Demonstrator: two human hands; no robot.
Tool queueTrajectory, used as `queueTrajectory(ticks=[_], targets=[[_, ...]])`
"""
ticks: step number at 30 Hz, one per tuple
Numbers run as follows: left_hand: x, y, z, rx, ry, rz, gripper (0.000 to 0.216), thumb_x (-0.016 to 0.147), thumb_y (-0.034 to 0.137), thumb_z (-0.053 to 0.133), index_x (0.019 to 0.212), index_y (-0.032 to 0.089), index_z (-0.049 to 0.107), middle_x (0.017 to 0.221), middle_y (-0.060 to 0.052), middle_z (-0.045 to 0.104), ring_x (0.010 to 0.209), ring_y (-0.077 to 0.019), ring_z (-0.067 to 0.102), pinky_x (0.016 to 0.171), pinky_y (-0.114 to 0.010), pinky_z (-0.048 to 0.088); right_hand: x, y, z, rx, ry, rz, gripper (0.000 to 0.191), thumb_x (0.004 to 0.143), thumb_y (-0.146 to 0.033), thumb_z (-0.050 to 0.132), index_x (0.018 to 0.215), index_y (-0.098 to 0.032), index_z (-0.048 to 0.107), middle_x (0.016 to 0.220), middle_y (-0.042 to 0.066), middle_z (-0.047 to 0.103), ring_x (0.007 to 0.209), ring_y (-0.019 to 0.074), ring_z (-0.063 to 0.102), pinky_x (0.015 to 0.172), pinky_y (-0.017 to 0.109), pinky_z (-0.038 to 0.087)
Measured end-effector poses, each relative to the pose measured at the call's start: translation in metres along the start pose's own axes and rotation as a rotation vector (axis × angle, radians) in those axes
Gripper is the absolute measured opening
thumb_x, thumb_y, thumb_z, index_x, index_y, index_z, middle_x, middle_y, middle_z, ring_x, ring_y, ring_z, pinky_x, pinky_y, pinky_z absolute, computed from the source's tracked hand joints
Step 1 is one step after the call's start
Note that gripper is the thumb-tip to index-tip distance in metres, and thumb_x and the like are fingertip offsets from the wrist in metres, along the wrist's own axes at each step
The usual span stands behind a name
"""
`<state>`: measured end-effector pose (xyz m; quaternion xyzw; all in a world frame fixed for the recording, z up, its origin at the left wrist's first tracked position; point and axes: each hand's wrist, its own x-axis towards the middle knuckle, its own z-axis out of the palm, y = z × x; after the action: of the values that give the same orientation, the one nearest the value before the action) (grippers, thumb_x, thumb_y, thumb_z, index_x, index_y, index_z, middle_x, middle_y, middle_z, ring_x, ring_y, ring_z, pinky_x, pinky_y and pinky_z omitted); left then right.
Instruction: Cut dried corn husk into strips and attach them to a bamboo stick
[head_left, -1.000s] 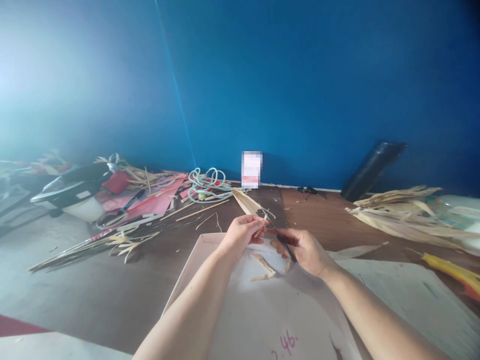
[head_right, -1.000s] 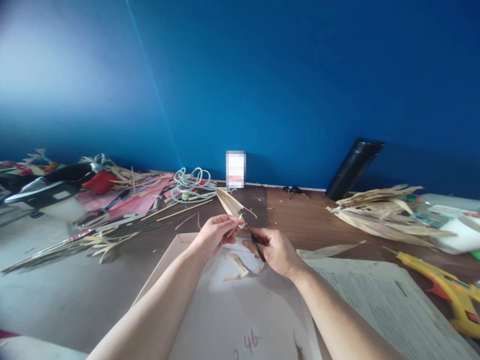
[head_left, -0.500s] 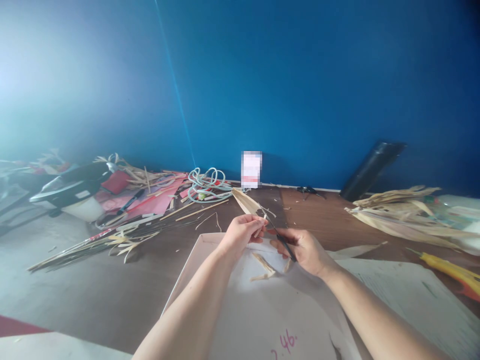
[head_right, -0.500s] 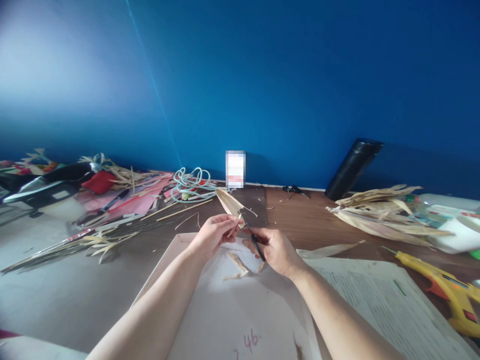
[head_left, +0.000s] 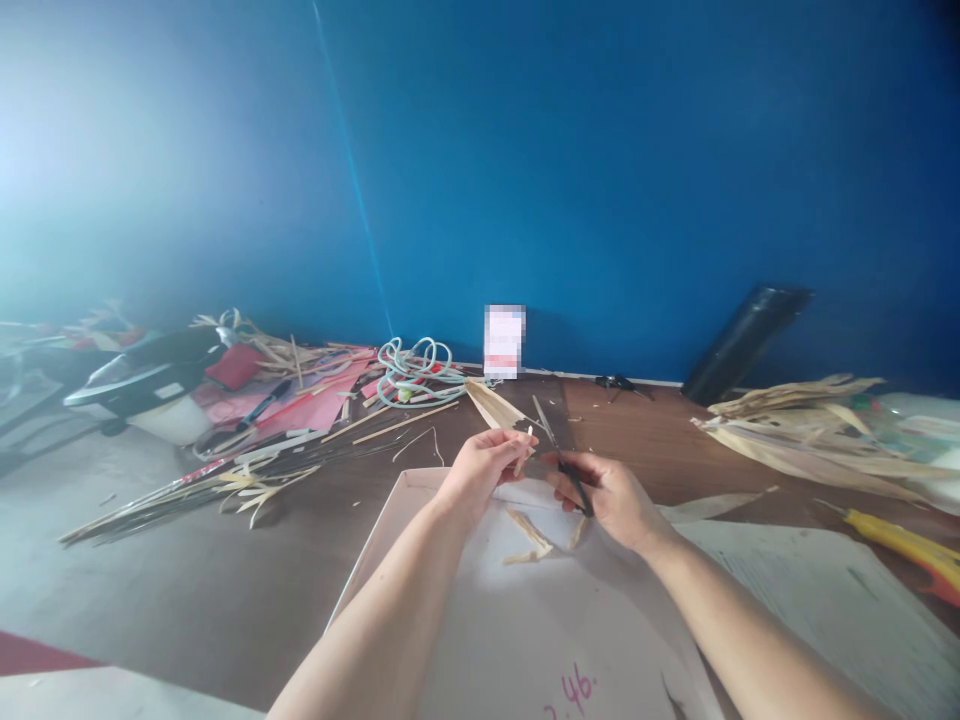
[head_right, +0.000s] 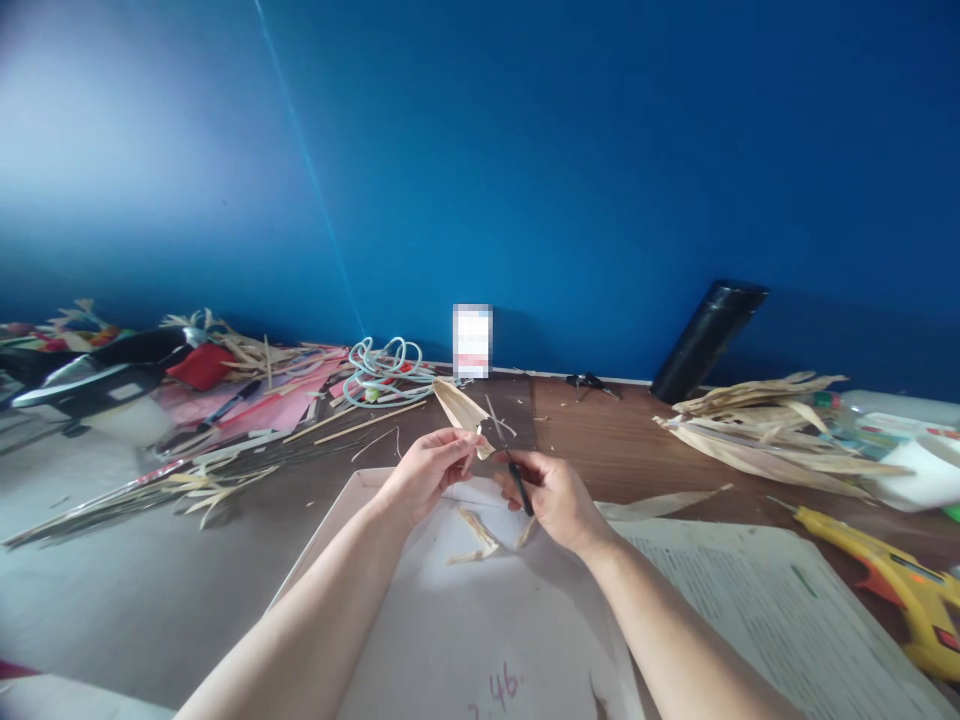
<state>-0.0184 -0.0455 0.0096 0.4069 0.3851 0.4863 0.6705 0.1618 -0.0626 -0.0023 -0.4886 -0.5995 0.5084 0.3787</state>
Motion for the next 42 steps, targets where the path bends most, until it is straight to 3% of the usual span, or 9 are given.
queueTrajectory(ticks=[5,11,16,22,28,35,42], targets=[[0.0,-0.003,-0.001,-0.013,-0.026,0.023,0.031,0.067,0.038,0.071,0.08,0.011,0.064,0.055,0.004,0.043,0.05,-0.0031,0.034,0.049,-0.017,0.028,0.0,-0.006,0.0,0.085,0.061,0.08,0.05,0.068,-0.042,0.071,0.111,-0.018,0.063,0.071,0.003,0.065,0.063,0.015,0.058,0.052,0.024,0.043],[0.001,-0.005,0.001,-0.027,-0.01,0.062,0.029,0.068,0.037,0.07,0.079,0.012,0.058,0.071,-0.001,0.057,0.053,-0.0033,0.04,0.05,-0.017,0.028,-0.004,-0.012,0.003,0.162,0.102,0.079,0.046,0.07,-0.043,0.069,0.11,-0.021,0.062,0.074,0.002,0.063,0.066,0.0153,0.059,0.044,0.02,0.035],[0.002,-0.005,0.005,-0.034,0.042,0.145,0.025,0.069,0.032,0.069,0.076,0.012,0.057,0.069,0.0,0.057,0.052,-0.0024,0.039,0.05,-0.017,0.028,-0.005,-0.011,0.007,0.211,0.07,0.047,0.049,0.07,-0.036,0.071,0.114,-0.02,0.06,0.076,0.003,0.064,0.072,0.0167,0.06,0.05,0.021,0.039],[0.0,-0.002,0.009,-0.066,0.051,0.121,0.026,0.067,0.032,0.07,0.075,0.013,0.054,0.062,0.003,0.051,0.052,-0.0038,0.044,0.051,-0.017,0.035,-0.005,-0.006,0.01,0.23,0.046,0.017,0.054,0.064,-0.031,0.076,0.114,-0.022,0.06,0.093,0.004,0.064,0.069,0.0129,0.056,0.052,0.022,0.04],[-0.002,-0.003,0.011,-0.063,0.031,0.082,0.028,0.067,0.032,0.071,0.077,0.013,0.052,0.067,-0.001,0.058,0.063,-0.0084,0.056,0.062,-0.021,0.047,-0.005,-0.009,0.011,0.196,0.091,-0.021,0.052,0.065,-0.033,0.074,0.113,-0.021,0.059,0.086,0.003,0.061,0.059,0.01,0.049,0.051,0.022,0.04],[-0.001,-0.003,0.012,-0.067,0.036,0.02,0.03,0.063,0.029,0.074,0.076,0.013,0.051,0.067,-0.002,0.06,0.063,-0.0098,0.059,0.061,-0.022,0.05,-0.004,-0.013,0.006,0.161,0.194,-0.063,0.046,0.066,-0.036,0.072,0.107,-0.021,0.057,0.076,0.001,0.057,0.058,0.0108,0.049,0.05,0.023,0.039],[-0.001,-0.005,0.011,-0.098,0.057,0.026,0.028,0.067,0.026,0.072,0.077,0.013,0.05,0.071,-0.005,0.063,0.068,-0.0116,0.062,0.067,-0.024,0.052,-0.004,-0.011,0.007,0.139,0.205,-0.054,0.047,0.066,-0.033,0.072,0.11,-0.023,0.058,0.08,0.0,0.059,0.063,0.0124,0.052,0.052,0.023,0.04]])
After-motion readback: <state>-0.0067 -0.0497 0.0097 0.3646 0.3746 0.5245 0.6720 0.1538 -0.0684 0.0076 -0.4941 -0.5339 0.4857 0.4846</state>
